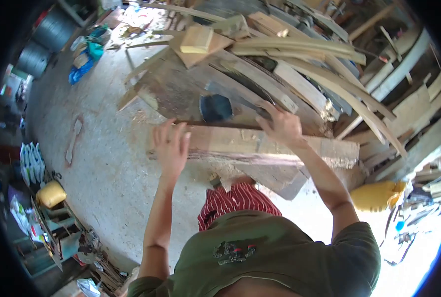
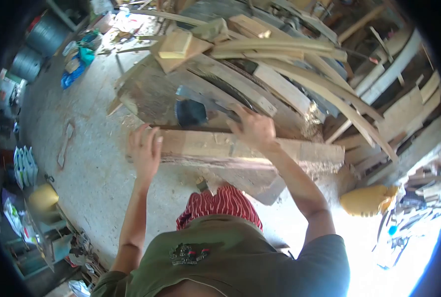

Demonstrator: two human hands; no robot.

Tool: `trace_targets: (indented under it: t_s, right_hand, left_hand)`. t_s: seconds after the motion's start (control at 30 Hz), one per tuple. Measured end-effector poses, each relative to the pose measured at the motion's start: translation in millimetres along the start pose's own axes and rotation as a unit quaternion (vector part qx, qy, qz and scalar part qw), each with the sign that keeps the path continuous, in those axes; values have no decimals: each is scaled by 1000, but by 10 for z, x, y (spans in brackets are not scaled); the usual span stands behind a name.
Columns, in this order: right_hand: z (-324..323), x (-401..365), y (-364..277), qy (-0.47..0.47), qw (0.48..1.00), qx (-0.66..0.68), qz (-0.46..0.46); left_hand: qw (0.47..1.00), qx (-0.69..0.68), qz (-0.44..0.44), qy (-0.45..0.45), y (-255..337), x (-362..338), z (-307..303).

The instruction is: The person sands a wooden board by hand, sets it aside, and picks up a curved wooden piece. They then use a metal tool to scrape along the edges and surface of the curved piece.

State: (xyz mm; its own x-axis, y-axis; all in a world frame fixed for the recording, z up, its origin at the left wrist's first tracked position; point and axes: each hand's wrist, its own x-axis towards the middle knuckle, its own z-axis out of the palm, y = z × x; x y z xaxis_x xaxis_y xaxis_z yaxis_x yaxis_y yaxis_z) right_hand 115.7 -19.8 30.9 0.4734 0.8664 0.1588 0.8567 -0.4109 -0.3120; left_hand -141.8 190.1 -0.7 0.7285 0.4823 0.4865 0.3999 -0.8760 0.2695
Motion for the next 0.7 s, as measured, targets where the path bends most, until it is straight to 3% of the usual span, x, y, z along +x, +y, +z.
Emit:
trace_targets:
  t_s: [0.07, 0.13, 0.2, 0.27, 0.33, 0.4, 0.53, 0.6, 0.7]
  right_hand:
    - [-141, -617, 382, -25, 998, -12, 60]
    - [-424, -1167, 530, 20, 996, 46, 72]
    - [-532, -1699, 679, 14, 994, 11, 108]
    - [-384, -2237, 814, 80, 988, 51, 118]
    - [-195, -2646, 686, 69, 964, 110, 232]
    - [-155, -2669, 430, -3, 899, 202, 389]
    - [-88, -2462, 205, 78, 935, 223, 264]
    - [55, -2676, 468, 62, 945, 160, 279]
    - [-115, -2845, 967, 3, 896, 98, 432]
  left_hand:
    - [994, -67, 79, -40, 449, 59, 172]
    - [980, -128, 127, -80, 861, 53, 366]
    - [972, -152, 143, -107, 1207, 61, 598]
    - [966, -165, 154, -122, 1458, 77, 796]
    - [973, -107, 173, -110, 1653, 88, 985]
    - [975, -78, 181, -102, 1720, 123, 1053]
    - [980, -13, 165, -107, 1794, 124, 1081]
    - [980, 1, 176, -94, 1795, 128, 1100]
    - [981, 40, 162, -99, 1807, 115, 1140]
